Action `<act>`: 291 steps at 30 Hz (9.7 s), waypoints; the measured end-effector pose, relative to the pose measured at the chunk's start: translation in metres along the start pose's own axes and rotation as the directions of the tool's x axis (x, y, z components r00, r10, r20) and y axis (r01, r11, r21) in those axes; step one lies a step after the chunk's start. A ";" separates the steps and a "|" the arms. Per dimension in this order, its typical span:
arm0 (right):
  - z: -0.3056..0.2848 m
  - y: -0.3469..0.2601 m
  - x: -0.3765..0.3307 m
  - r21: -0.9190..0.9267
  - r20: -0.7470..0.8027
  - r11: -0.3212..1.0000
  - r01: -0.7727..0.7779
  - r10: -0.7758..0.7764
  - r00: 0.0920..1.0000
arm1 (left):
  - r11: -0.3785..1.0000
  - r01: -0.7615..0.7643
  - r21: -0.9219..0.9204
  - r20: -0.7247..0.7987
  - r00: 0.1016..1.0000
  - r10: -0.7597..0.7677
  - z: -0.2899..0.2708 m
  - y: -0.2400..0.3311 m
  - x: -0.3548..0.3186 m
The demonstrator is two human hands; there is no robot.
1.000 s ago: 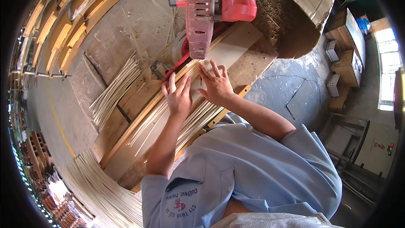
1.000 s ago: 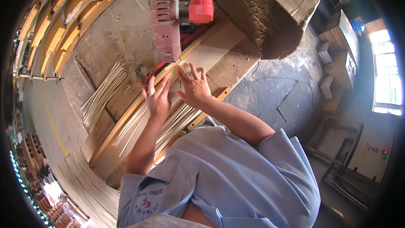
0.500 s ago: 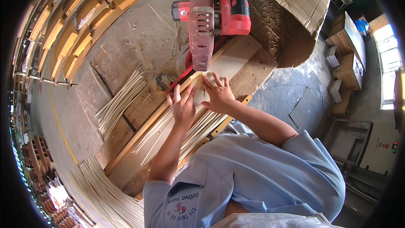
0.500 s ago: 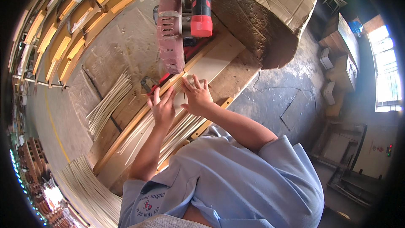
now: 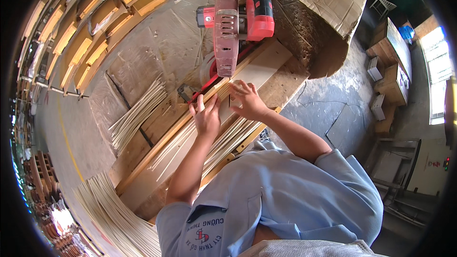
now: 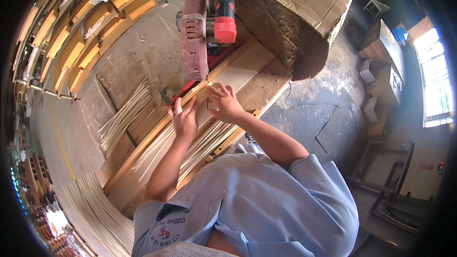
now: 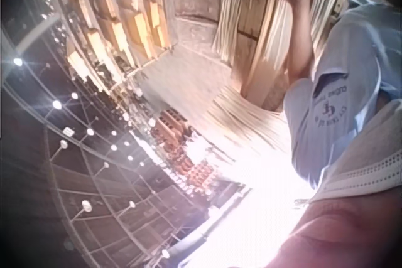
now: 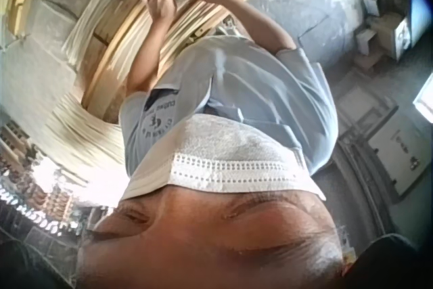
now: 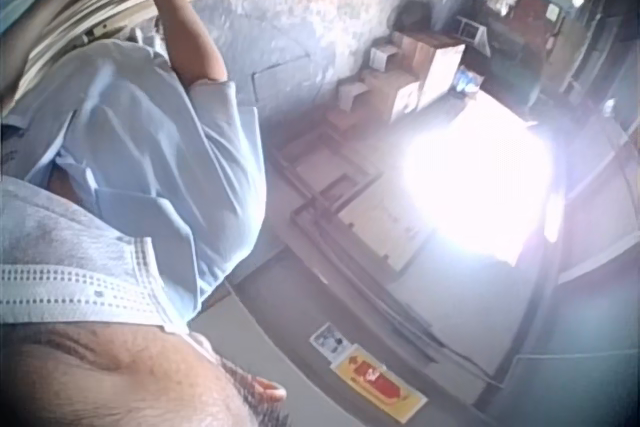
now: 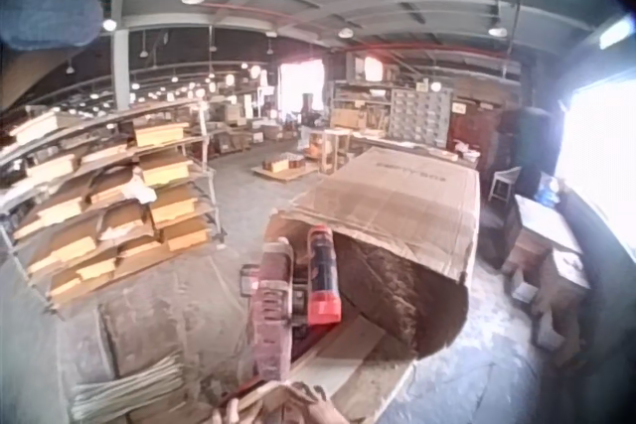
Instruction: The person repeatedly positions thin wooden strips on a workbench and cuts them with a red cordless circular saw. After each cut, the person gathers the cut pieces and places them into a nearby cardboard box.
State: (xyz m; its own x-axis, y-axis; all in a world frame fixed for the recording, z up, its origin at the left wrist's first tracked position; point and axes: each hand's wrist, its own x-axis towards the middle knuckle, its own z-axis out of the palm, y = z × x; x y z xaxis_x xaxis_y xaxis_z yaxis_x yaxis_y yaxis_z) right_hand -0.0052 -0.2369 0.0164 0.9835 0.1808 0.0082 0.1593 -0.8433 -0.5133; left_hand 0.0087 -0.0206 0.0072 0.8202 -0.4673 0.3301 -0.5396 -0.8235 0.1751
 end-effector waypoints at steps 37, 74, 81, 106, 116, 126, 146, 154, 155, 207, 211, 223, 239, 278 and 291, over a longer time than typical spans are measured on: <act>-0.274 -0.073 0.134 -0.092 -0.380 0.995 -0.034 -0.004 0.925 | 1.000 -0.026 -0.017 -0.094 0.995 0.025 0.010 -0.013 -0.002; -0.157 -0.103 -0.008 0.197 -0.632 0.980 0.029 0.105 0.768 | 0.997 -0.077 0.017 -0.132 0.988 0.079 0.012 -0.006 0.005; -0.152 -0.103 -0.010 0.193 -0.621 0.981 0.036 0.094 0.778 | 0.994 -0.092 0.054 -0.173 0.980 0.100 0.009 -0.003 0.006; -0.140 -0.102 -0.027 0.206 -0.562 0.979 0.000 0.118 0.819 | 0.993 -0.070 0.093 -0.215 0.973 0.089 0.015 -0.005 0.008; -0.134 -0.102 -0.030 0.195 -0.590 0.980 0.026 0.096 0.801 | 0.991 -0.095 0.096 -0.223 0.968 0.115 0.019 -0.011 0.006; -0.129 -0.100 -0.035 0.209 -0.578 0.977 0.039 0.091 0.811 | 0.987 0.033 -0.157 -0.255 0.964 -0.073 0.025 -0.007 0.005; -0.116 -0.098 -0.045 0.379 -0.513 0.918 0.119 0.101 0.852 | 0.997 -0.060 0.053 -0.200 0.977 0.069 0.011 -0.009 0.006; -0.176 -0.088 0.026 0.712 -0.563 0.618 0.335 0.217 0.797 | 0.999 -0.031 0.012 -0.110 0.993 0.032 0.005 -0.008 0.000; -0.184 -0.085 0.033 0.692 -0.591 0.629 0.353 0.213 0.778 | 0.999 -0.045 0.009 -0.113 0.993 0.046 0.005 -0.007 0.001; 0.055 -0.108 0.002 0.268 0.244 0.920 0.285 -0.351 0.904 | 0.883 0.394 0.256 0.317 0.829 -0.462 -0.086 -0.307 -0.040; 0.051 -0.105 0.004 0.256 0.290 0.934 0.248 -0.319 0.902 | 0.843 0.402 0.358 0.332 0.789 -0.517 -0.051 -0.322 -0.026; 0.053 -0.104 0.010 0.289 0.329 0.924 0.251 -0.342 0.880 | 0.728 0.489 0.480 0.320 0.675 -0.665 -0.083 -0.293 -0.014; 0.013 -0.039 -0.032 -0.102 0.250 0.877 0.470 -0.435 0.865 | 0.755 0.255 -0.604 0.094 0.964 -0.249 -0.085 -0.046 -0.065; -0.011 -0.026 0.018 0.093 0.480 0.933 0.348 -0.349 0.805 | 0.837 0.380 -0.393 0.271 0.918 -0.289 -0.060 -0.014 -0.101; -0.002 -0.042 0.010 -0.144 0.639 0.853 0.502 -0.307 0.706 | 0.824 0.485 -0.291 0.439 0.833 -0.336 -0.070 -0.002 -0.094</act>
State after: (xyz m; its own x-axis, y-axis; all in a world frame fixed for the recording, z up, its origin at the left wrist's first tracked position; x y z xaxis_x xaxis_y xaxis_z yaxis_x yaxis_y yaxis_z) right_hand -0.0019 -0.2005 0.0401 0.5904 0.7096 -0.3847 0.6416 -0.7017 -0.3097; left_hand -0.0809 0.0472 0.0405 0.9481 -0.2542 -0.1908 -0.1020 -0.8119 0.5749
